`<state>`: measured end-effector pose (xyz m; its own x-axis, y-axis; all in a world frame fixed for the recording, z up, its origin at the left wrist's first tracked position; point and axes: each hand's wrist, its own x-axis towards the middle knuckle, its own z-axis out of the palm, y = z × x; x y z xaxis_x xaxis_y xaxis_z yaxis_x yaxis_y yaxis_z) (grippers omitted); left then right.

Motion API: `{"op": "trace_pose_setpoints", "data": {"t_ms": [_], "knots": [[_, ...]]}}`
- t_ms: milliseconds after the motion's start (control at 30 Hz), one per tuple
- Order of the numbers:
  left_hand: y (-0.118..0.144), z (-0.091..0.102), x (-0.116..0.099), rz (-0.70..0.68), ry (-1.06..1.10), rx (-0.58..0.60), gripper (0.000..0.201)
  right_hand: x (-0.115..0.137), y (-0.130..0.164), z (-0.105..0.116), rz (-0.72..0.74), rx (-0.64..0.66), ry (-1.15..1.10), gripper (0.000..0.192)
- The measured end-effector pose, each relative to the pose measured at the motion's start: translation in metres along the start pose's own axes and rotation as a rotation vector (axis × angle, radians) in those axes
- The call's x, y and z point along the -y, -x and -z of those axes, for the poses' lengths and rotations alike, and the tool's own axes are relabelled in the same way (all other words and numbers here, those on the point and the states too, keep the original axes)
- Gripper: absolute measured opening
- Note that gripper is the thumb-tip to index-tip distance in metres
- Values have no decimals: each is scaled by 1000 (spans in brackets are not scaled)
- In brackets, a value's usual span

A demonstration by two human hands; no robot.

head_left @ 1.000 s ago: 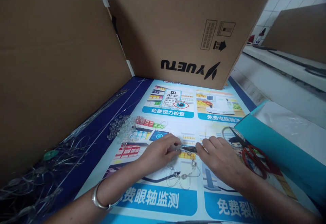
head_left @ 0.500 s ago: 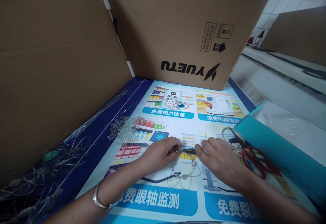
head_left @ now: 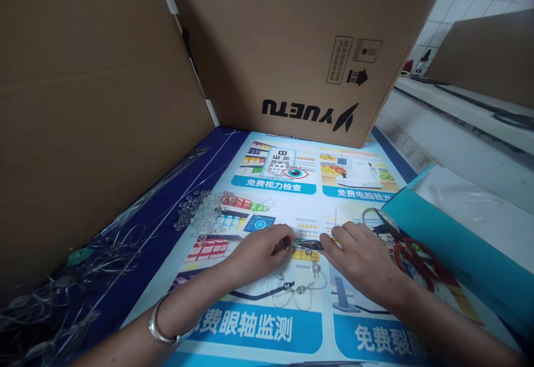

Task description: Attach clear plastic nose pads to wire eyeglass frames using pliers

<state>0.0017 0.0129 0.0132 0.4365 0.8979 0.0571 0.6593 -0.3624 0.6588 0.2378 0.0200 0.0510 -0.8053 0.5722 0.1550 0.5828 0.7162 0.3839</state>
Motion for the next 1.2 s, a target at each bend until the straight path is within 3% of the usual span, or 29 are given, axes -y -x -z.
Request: {"op": "trace_pose_setpoints", "data": {"t_ms": [400, 1200], "knots": [[4, 2, -1, 26, 27, 65, 17, 0, -1, -6, 0, 26, -25, 18], [4, -2, 3, 20, 72, 29, 17, 5, -3, -8, 27, 46, -70, 17]]}}
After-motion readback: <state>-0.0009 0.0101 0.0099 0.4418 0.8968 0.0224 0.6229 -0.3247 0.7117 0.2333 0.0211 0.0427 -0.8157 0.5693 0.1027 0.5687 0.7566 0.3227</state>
